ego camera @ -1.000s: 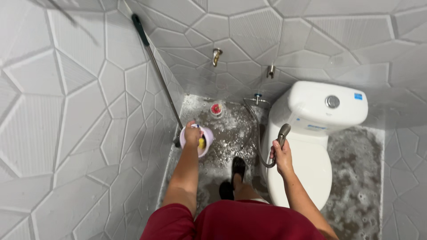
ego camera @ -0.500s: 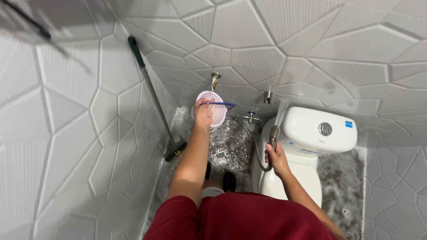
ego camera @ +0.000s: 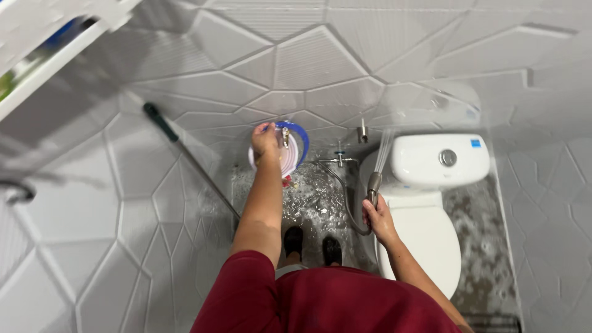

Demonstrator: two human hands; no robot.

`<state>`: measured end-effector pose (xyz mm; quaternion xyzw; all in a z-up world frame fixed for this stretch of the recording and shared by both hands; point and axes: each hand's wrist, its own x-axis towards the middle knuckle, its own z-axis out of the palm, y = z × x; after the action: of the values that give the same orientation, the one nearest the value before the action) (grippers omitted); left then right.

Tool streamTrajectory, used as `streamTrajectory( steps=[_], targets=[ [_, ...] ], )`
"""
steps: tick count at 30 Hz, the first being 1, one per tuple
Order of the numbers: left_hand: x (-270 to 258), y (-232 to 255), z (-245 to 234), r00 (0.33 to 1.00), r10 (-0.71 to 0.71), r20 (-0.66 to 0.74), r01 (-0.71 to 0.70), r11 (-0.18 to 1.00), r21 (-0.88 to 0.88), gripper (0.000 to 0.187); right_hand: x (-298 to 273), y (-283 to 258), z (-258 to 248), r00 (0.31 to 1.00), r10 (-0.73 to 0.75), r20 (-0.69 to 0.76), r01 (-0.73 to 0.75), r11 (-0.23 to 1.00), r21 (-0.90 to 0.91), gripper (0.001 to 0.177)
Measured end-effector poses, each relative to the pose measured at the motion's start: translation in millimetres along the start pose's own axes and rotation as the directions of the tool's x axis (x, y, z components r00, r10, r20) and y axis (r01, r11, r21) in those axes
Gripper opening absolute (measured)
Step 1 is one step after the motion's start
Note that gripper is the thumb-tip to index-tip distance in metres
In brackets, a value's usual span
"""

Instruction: The person rinses a bucket and sponge, then uses a handheld bidet sprayer to wash the toilet and floor. They systematically spray the toilet bowl, seat, and surrounding floor area to remove soap suds and dirt.

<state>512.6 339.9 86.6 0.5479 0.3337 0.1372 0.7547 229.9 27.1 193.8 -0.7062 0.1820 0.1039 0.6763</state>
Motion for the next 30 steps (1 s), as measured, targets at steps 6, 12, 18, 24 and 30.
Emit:
streamTrajectory(
  steps=[6,12,18,24,30],
  targets=[
    [-22.1,-12.1,-12.8,0.984,0.179,0.017,-0.176,0.979,-0.107,0.032,-24.0,15.7,-4.4,0.996,0.022,-0.089,-0.019,0.999,0.037,0.021],
    [-155.4,-66.5,-53.0,0.777,0.425,0.464,-0.589,0.750,0.300,0.023,-58.2,3.3,-0.6,0.972,0.216,-0.097,-0.219,0.975,-0.027,0.024],
    [-255.6,-137.6,21.0,0.496,-0.349,0.795,0.192,0.937,0.292,0.031,-117.0,-15.6,8.0,0.969,0.165,0.186,-0.173,0.985,0.026,0.025],
    [-296.0,-177.6,125.9,0.218,-0.649,0.729,0.749,0.590,0.302,0.034,-151.5,-14.1,-15.2,0.992,0.109,0.066,-0.117,0.985,0.128,0.030],
    [-362.1,-190.5,186.6,0.069,-0.603,0.795,0.759,0.549,0.351,0.051,-142.4,-6.6,-81.2,0.924,0.026,-0.382,0.104,0.943,0.317,0.031]
  ],
)
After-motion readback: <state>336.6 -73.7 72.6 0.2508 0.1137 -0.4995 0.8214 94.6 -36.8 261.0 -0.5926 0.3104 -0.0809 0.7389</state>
